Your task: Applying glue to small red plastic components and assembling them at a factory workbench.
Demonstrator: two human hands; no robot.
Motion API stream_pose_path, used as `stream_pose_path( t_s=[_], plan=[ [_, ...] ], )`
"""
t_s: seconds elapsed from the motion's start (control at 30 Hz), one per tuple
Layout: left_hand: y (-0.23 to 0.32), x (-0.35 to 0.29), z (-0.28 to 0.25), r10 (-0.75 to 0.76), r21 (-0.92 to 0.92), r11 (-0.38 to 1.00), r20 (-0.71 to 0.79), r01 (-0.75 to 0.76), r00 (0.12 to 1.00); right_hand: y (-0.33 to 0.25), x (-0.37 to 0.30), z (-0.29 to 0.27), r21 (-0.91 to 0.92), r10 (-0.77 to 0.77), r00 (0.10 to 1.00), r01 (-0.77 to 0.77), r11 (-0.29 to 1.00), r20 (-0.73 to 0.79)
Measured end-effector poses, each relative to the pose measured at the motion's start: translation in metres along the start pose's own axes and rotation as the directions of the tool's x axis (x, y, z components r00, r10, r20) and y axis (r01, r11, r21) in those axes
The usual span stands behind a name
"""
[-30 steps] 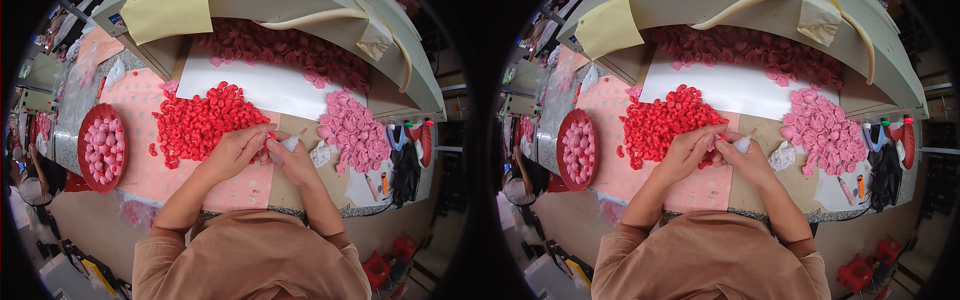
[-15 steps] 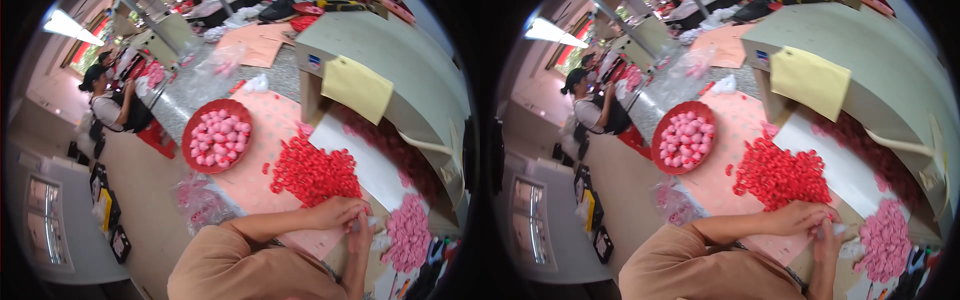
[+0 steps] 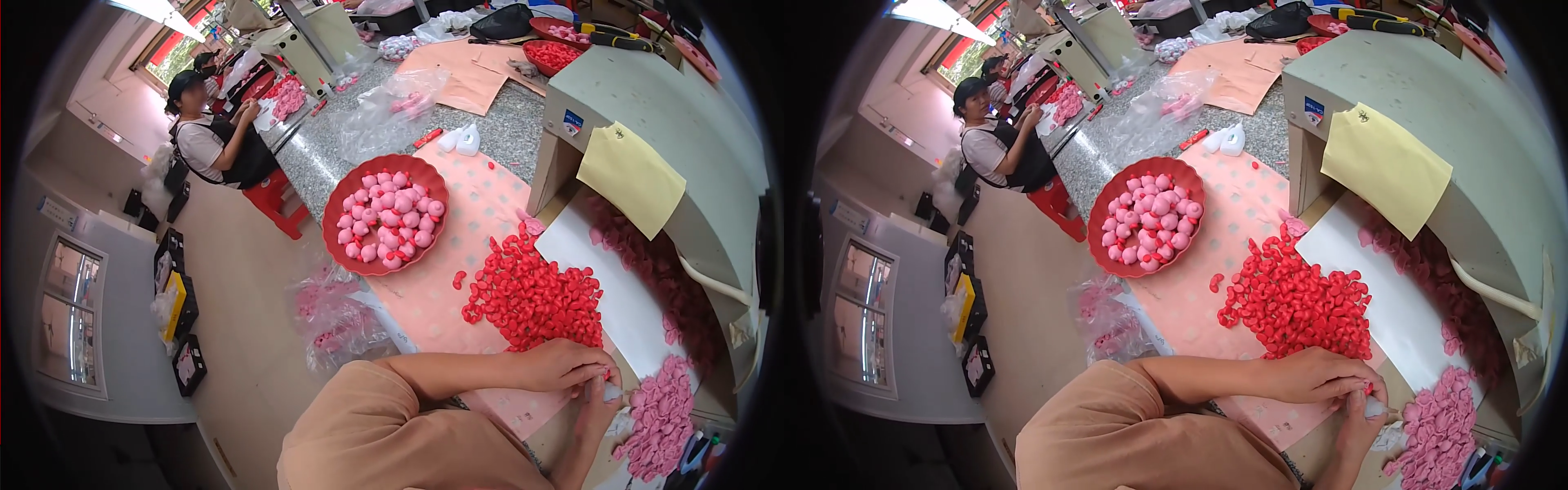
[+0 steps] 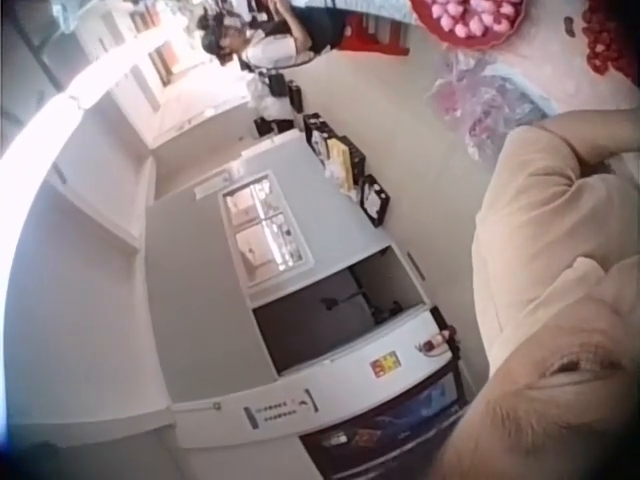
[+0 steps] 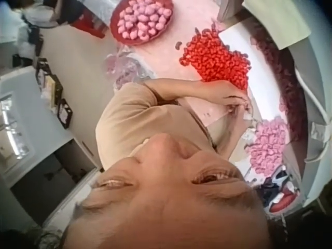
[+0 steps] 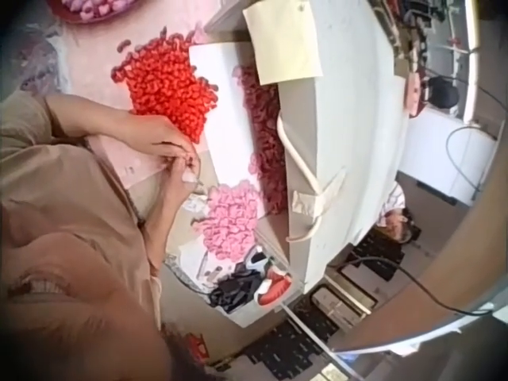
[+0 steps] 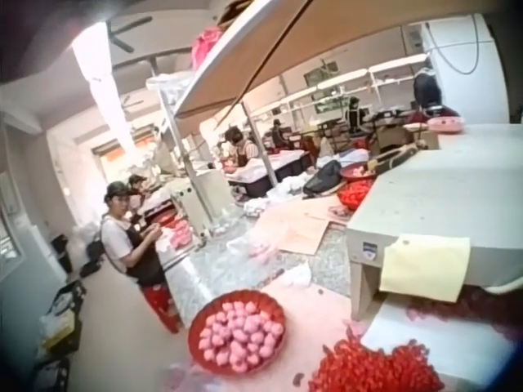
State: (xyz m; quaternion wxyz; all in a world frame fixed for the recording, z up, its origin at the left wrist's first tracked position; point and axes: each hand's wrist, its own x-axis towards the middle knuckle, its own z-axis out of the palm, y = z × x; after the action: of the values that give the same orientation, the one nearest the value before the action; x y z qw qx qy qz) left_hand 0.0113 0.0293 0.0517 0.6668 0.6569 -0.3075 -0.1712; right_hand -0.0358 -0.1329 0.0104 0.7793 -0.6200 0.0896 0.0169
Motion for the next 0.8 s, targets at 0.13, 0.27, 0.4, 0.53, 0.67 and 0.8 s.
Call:
stream_pose_path(
  t_s=[0.13,0.27,0.4,0.53,0.67,0.8],
  plan=[
    [-0.008,0.000,0.005,0.062,-0.115,0.991,-0.025,-0.064,0.998,-0.001,-0.001,0.000,-0.030,-0.015,0.999,0.016,0.999,0.040],
    [-0.012,-0.004,0.013,-0.010,-0.267,0.964,-0.052,-0.004,0.999,-0.005,-0.003,-0.001,0.061,0.041,0.995,-0.047,0.997,0.091],
    [-0.014,-0.004,0.013,-0.043,-0.261,0.965,-0.047,0.030,0.998,0.004,-0.001,-0.003,0.064,0.065,0.997,-0.068,0.996,0.049],
    [-0.010,-0.006,0.013,-0.056,-0.283,0.958,-0.067,0.035,0.996,0.005,-0.002,-0.002,0.101,0.060,0.997,-0.063,0.993,0.039],
    [-0.013,-0.005,0.011,-0.125,-0.256,0.961,-0.065,0.104,0.990,0.001,-0.003,0.010,0.243,0.199,0.977,-0.175,0.954,-0.075],
    [-0.012,0.000,0.007,-0.159,-0.231,0.962,-0.035,0.147,0.987,0.002,0.003,0.003,0.156,0.160,0.987,-0.155,0.976,-0.022]
  ],
)
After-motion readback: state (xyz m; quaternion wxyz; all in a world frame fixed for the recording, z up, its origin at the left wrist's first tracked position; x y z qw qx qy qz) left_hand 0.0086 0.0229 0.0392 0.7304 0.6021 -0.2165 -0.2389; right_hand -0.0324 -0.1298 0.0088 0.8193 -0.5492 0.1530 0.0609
